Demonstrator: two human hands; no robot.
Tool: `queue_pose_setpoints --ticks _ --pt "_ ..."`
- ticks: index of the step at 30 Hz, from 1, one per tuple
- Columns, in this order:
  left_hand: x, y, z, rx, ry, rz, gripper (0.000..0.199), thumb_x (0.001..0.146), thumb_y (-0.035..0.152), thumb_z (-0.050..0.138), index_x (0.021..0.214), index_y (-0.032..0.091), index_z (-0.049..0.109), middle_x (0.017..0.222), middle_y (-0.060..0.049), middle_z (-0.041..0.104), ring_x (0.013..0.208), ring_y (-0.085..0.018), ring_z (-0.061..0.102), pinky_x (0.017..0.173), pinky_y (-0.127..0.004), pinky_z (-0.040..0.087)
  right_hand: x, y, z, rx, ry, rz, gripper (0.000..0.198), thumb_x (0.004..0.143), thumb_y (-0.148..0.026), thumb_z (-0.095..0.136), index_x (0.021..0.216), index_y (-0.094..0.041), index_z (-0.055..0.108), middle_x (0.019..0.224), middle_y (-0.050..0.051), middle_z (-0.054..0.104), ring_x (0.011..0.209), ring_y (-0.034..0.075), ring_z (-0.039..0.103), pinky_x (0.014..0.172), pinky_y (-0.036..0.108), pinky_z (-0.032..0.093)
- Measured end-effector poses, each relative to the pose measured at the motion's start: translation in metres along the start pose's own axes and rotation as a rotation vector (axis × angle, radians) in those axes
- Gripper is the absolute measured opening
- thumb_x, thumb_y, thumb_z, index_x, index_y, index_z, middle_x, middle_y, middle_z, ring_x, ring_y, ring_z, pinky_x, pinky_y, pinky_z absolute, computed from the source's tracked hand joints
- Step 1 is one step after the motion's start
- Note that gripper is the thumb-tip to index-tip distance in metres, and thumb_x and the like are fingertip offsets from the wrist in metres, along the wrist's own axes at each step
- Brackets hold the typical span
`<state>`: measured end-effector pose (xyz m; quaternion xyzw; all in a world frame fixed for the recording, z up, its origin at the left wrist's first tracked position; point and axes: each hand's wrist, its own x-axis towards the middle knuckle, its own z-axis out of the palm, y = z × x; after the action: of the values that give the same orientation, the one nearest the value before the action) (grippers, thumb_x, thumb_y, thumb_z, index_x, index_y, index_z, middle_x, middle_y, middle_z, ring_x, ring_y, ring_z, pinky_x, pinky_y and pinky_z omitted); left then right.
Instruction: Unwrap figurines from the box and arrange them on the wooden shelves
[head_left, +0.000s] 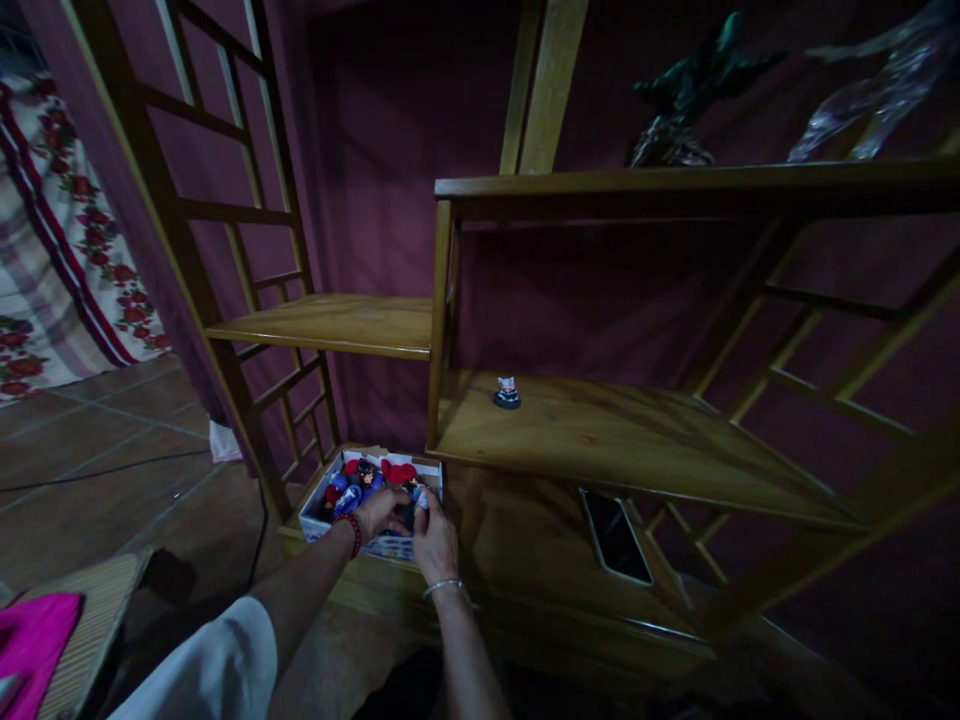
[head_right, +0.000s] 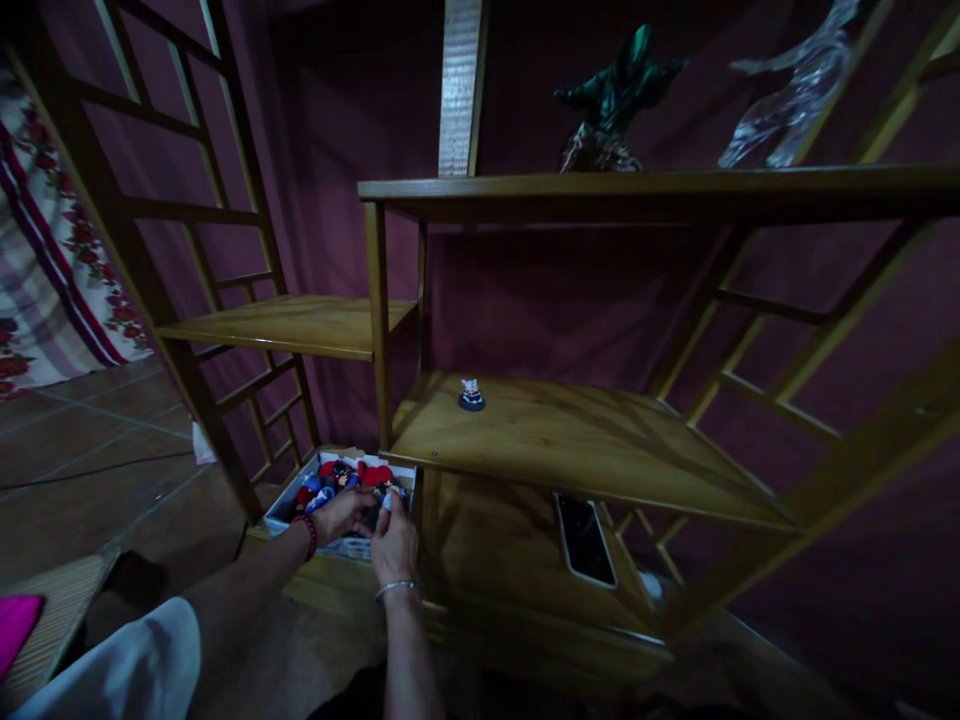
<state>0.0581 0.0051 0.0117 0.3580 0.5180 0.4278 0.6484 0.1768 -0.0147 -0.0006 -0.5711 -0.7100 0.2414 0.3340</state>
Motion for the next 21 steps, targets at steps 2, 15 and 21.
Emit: queue_pose_setpoints --ticks 2,15,21 --pt "-0.005 0.001 0.002 0.001 -0.005 0.007 0.018 0.062 0.019 0.057 0.078 0.013 0.053 0.059 0.002 0.048 0.053 -0.011 0.048 0.05 -0.025 0.046 -0.001 0.0 -0.002 0.03 -0.007 -0.004 0.04 0.084 -0.02 0.033 0.122 -0.019 0.046 0.107 0.007 0.063 0.091 0.017 0.061 0.074 0.022 0.043" --pt "-0.008 -0.01 0.005 -0.001 0.07 0.096 0.025 0.067 0.027 0.058 0.085 0.011 0.055 0.062 -0.001 0.056 0.052 -0.011 0.051 0.041 -0.019 0.037 -0.005 -0.001 -0.008 0.152 -0.009 0.006 0.043 0.08 -0.017 0.039 0.122 -0.02 0.046 0.109 0.006 0.062 0.095 0.016 0.06 0.08 0.022 0.043" --pt "-0.009 -0.012 0.004 -0.058 0.091 0.119 0.024 0.065 0.03 0.06 0.078 0.01 0.056 0.065 -0.004 0.057 0.055 -0.011 0.051 0.044 -0.02 0.038 -0.006 -0.002 -0.01 0.187 -0.032 -0.005 0.038 0.079 -0.019 0.041 0.114 -0.022 0.053 0.094 0.003 0.067 0.084 0.016 0.063 0.073 0.022 0.045"
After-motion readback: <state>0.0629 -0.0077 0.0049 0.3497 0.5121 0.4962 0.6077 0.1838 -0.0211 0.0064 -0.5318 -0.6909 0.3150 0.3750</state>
